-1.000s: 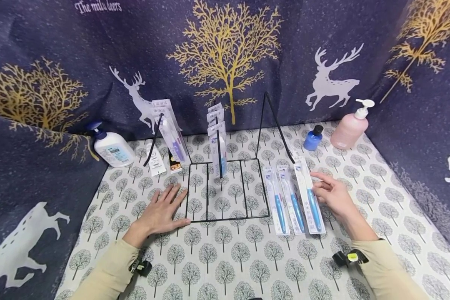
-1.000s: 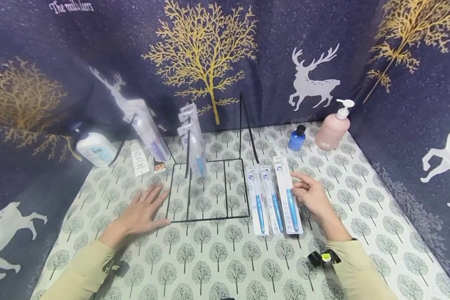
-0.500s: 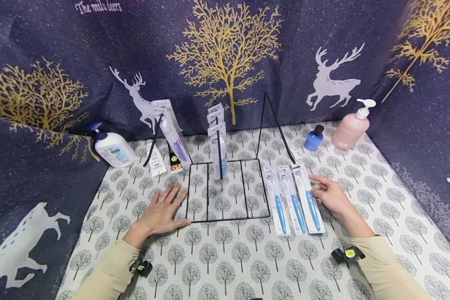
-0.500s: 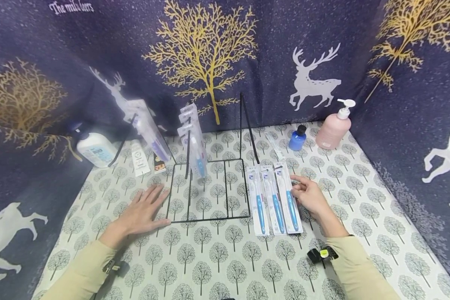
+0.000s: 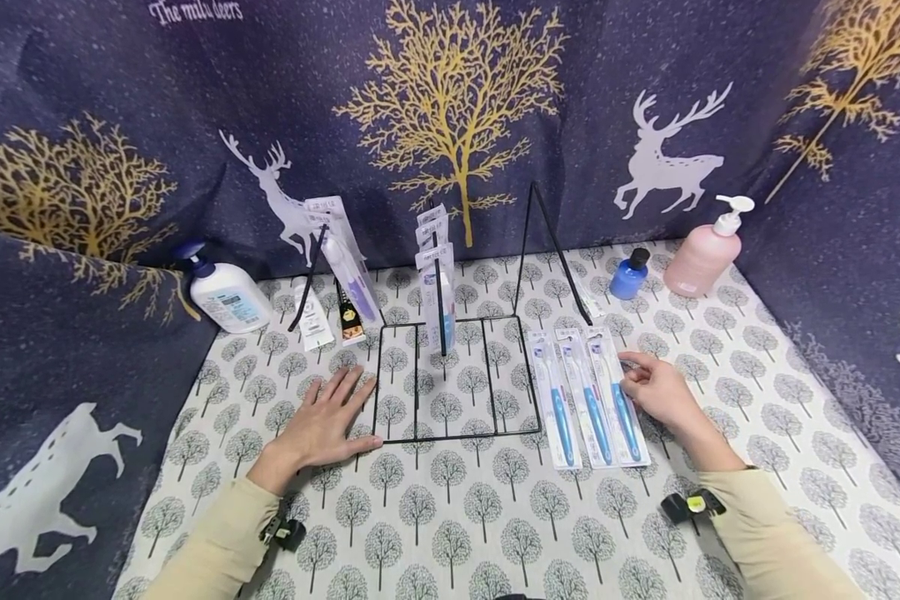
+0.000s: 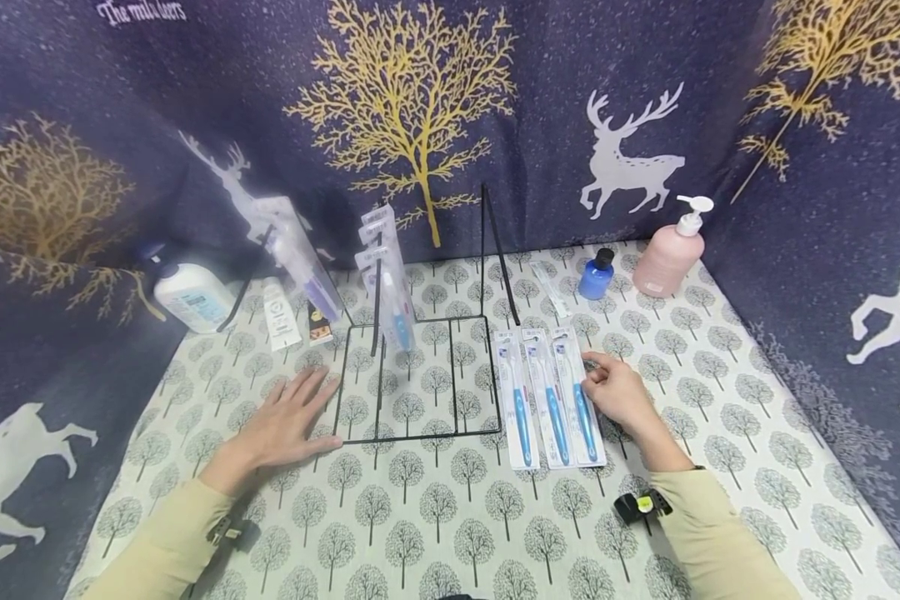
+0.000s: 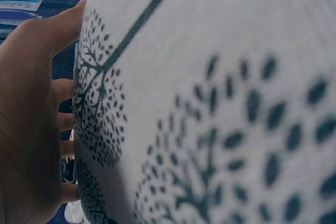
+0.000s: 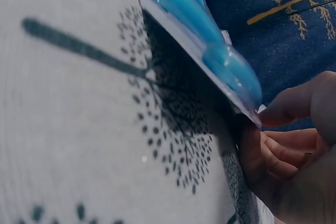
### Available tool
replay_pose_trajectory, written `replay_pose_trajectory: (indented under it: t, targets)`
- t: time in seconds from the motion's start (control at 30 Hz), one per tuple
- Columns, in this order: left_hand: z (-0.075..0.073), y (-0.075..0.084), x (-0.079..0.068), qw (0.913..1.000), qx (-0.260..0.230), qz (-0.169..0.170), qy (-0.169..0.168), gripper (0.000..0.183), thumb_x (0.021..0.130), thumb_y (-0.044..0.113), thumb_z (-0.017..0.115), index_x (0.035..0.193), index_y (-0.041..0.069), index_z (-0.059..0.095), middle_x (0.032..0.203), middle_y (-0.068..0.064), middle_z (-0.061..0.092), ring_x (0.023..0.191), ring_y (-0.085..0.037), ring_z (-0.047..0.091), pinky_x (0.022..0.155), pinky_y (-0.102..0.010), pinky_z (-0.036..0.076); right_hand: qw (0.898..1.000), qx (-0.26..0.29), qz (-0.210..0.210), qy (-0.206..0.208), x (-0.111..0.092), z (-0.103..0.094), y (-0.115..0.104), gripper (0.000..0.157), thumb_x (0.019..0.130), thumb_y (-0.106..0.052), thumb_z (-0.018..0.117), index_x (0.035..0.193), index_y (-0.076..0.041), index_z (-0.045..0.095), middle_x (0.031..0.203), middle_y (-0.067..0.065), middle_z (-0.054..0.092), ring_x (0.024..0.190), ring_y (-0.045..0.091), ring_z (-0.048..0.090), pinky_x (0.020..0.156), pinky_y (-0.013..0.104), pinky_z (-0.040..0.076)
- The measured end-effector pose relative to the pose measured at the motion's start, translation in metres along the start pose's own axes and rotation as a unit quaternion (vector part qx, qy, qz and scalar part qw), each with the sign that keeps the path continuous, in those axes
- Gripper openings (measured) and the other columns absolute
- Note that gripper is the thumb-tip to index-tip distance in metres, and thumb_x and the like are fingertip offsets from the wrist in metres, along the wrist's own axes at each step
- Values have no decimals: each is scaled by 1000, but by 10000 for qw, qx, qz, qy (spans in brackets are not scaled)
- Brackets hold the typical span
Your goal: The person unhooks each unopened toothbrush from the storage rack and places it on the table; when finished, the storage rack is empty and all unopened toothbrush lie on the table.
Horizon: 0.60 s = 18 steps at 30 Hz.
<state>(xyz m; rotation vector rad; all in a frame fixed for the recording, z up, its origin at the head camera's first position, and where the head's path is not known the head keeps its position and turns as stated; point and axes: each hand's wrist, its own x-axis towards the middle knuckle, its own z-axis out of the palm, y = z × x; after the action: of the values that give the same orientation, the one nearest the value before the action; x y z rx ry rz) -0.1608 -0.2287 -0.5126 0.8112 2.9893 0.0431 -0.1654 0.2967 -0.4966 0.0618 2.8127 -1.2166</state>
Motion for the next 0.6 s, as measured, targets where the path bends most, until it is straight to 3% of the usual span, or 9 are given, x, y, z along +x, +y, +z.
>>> replay_pose_trajectory:
  t: [0.2,0.4,0.6]
  targets:
    - [2,0,0,10000,11,-25,4,95,75,79,36,147,22,14,155,-6,5,140,-33,9,107,-63,13,9969,-775,-43,149,-4,-1,-2,41,82,-16,57,122,-2,55,74,6,67,50,12,58,46,24,45]
    - [1,0,0,10000,-24,27,35,94,76,77,38,147,21,16,154,-7,7,139,-34,11,107,-64,13,9892,-1370,-204,473,-5,-1,-1,29,81,-20,62,107,-8,64,64,-4,63,50,9,52,53,24,39]
    - [-1,1,0,10000,2,34,47,94,76,77,38,147,20,16,154,-8,8,139,-35,12,106,-65,14,9863,-1520,-356,532,-4,-2,-2,26,80,-19,63,103,-7,66,65,-4,62,53,9,51,56,26,39]
